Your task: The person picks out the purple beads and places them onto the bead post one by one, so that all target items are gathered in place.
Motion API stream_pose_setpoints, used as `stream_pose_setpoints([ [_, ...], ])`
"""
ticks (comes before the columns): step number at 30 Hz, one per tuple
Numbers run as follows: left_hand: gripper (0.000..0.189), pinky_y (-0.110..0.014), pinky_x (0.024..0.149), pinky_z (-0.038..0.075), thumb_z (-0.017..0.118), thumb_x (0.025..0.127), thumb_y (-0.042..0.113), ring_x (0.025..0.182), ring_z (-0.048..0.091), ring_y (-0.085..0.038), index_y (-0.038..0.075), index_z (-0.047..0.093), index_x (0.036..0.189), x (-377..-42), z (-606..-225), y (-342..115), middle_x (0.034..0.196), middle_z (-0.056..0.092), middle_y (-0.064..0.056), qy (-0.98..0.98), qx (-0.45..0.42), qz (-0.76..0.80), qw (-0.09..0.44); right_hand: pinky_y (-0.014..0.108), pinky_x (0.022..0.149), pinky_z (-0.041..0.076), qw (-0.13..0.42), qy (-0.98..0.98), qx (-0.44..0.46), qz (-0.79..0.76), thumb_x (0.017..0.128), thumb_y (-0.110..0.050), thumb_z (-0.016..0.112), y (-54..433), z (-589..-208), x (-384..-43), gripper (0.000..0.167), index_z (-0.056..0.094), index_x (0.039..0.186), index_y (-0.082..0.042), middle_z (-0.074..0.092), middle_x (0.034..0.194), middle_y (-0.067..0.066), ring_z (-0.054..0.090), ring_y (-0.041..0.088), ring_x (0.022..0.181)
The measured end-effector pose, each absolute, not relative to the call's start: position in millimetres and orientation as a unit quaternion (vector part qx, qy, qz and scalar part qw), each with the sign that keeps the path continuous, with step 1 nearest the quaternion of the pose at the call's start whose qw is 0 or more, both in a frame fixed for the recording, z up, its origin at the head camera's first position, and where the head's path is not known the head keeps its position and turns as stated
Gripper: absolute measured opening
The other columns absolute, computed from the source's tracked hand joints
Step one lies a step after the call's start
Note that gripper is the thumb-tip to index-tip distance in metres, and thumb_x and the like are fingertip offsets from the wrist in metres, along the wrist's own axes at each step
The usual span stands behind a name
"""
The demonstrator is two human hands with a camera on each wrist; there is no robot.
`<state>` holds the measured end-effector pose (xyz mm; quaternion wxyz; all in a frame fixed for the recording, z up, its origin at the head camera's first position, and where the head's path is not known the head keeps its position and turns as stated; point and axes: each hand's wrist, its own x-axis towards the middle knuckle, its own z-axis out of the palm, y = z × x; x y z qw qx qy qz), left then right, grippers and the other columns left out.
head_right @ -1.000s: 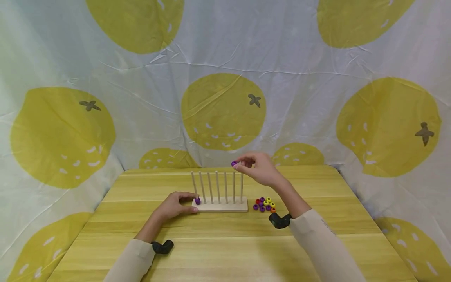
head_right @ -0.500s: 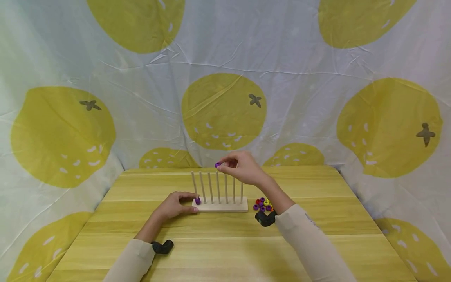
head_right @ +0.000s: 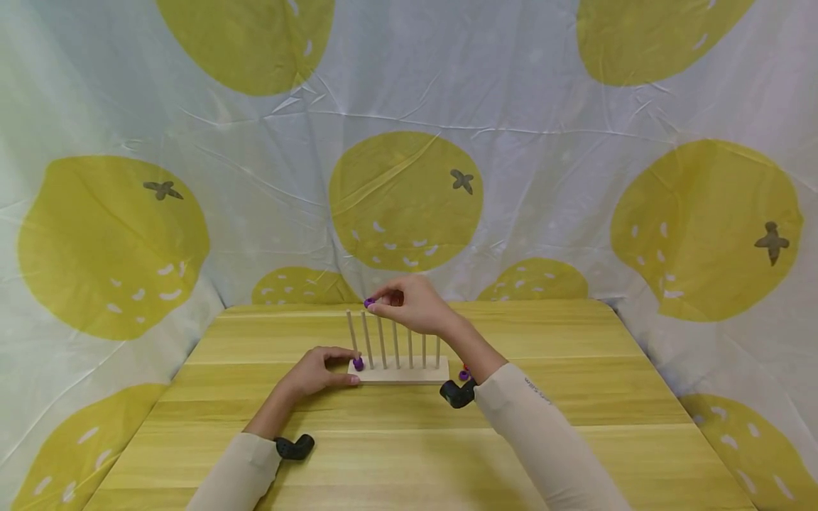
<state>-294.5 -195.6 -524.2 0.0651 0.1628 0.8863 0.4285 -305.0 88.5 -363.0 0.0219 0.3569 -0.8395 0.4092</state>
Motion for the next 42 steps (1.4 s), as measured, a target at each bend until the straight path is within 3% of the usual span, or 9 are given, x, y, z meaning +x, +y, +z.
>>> stream_pose_setpoints([
  [19,0.053,-0.053,0.113,0.046,0.090,0.078,0.042,0.133,0.059,-0.030,0.024,0.075,0.126,-297,-524,-196,0.133,0.071,-0.002,0.890,0.157,0.423,0.069,0.024,0.062,0.047,0.019,-0.849,0.353,0.393,0.096,-0.027,0.074,53,-365,-312,0.017,0.081,0.109,-0.016,0.066,0.083,-0.003,0.056,0.013,0.070],
  [42,0.054,-0.053,0.113,0.046,0.091,0.077,0.043,0.132,0.060,-0.030,0.024,0.075,0.125,-295,-522,-196,0.132,0.071,-0.003,0.889,0.153,0.425,0.070,0.025,0.069,0.044,0.025,-0.866,0.364,0.341,0.098,-0.028,0.073,44,-373,-314,0.017,0.080,0.109,-0.017,0.062,0.086,-0.004,0.051,0.012,0.075],
])
